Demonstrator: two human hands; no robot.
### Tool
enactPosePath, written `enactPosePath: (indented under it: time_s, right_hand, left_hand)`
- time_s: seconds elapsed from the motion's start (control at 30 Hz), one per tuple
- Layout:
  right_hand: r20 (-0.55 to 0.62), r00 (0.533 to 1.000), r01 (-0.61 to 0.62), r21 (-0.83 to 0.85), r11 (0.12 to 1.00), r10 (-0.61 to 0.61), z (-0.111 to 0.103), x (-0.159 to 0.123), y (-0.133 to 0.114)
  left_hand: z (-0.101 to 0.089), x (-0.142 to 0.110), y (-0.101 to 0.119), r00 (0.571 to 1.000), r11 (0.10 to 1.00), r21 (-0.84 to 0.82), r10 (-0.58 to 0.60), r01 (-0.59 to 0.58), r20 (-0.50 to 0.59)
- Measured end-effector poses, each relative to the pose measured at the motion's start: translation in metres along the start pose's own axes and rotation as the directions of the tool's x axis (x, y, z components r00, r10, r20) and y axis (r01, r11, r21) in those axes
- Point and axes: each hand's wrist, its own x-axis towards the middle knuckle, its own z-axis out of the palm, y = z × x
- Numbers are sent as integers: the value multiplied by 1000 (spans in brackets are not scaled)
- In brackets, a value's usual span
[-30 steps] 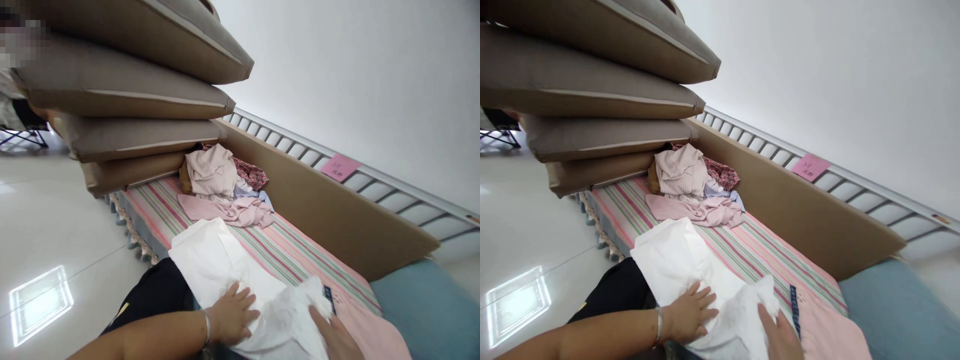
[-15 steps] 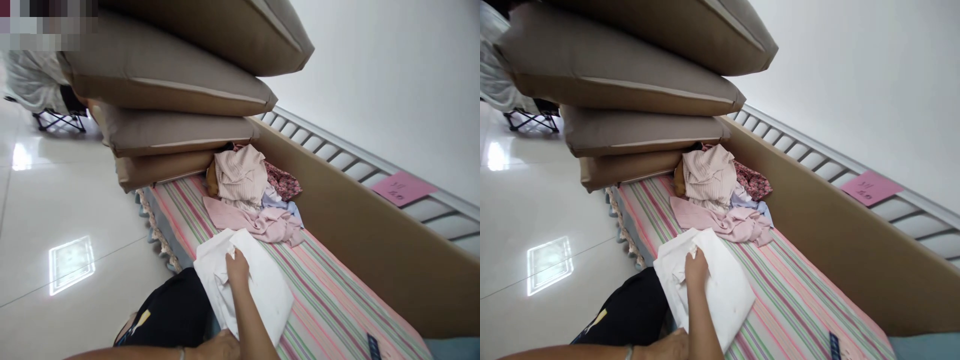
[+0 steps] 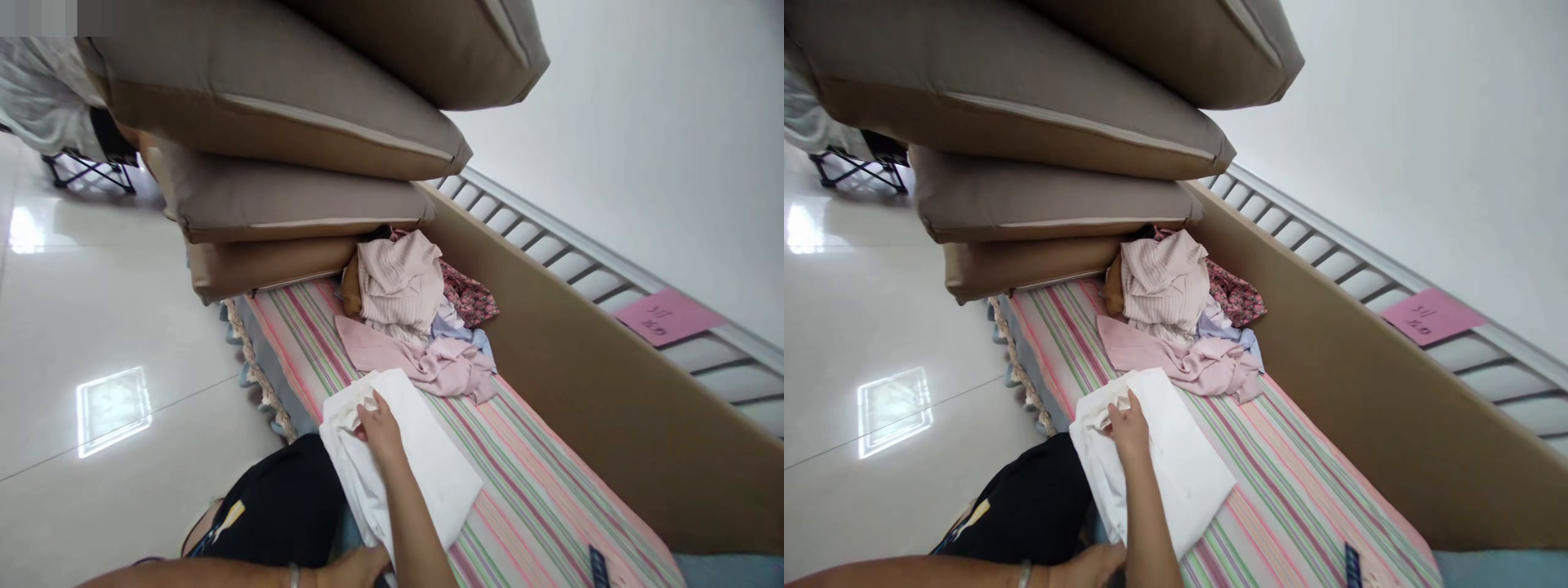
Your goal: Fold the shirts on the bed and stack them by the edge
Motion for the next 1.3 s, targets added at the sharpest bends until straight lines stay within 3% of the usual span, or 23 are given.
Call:
enactPosePath:
  time_s: [0.07, 0.1, 0.17, 0.27, 0.33, 0.4, 0.57, 0.67, 0.8, 1.0, 1.07, 1.17, 1.23, 1.3]
  right_hand:
    - [42, 997, 58, 93, 994, -62, -17, -11, 8]
    - [-5, 996, 95, 103, 990, -95, -29, -16, 16]
    - [-208, 971, 127, 22, 992, -120, -61, -24, 39]
    - [-478, 876, -3, -120, 993, -55, -109, -24, 89]
    - [-555, 832, -119, -182, 976, -2, -132, -18, 125]
    - [-579, 815, -178, -239, 955, 7, -140, -10, 158]
    - [-537, 842, -193, -379, 905, -46, -112, 0, 203]
    - [-550, 835, -262, -421, 868, -15, -95, -3, 210]
    - [-533, 846, -305, -425, 852, 37, -97, -4, 211]
    - [-494, 868, -222, -304, 926, 46, -115, -6, 211]
    - [-522, 853, -197, -295, 935, 16, -111, -14, 203]
    - [-532, 835, -73, -368, 927, -145, -93, -30, 186]
    - [-494, 837, 0, -427, 904, -233, -76, -38, 179]
    - [-465, 857, -4, -438, 899, -222, -62, -42, 178]
  left_hand:
    - [4, -5, 15, 997, 987, -150, -59, 50, -53]
    - [5, -8, 22, 988, 974, -211, -107, 83, -108]
    - [5, -13, 34, 943, 930, -345, -223, 130, -246]
    - [1, -15, 44, 893, 891, -441, -281, 107, -351]
    - [-2, -12, 48, 882, 904, -421, -252, 68, -398]
    - [-3, -7, 49, 856, 928, -365, -246, 72, -455]
    - [-3, 1, 50, 776, 960, -186, -278, 208, -567]
    - [-2, -2, 49, 755, 946, -101, -307, 307, -580]
    - [-3, -6, 52, 726, 917, -90, -364, 388, -583]
    - [-18, -4, 83, 770, 966, -139, -259, 220, -583]
    - [-26, -1, 95, 753, 977, -130, -214, 170, -623]
    - [-36, 2, 105, 716, 990, -52, -129, 129, -686]
    - [-41, 1, 108, 693, 994, -2, -78, 110, -717]
    - [-47, -1, 113, 655, 990, 111, 30, 83, -755]
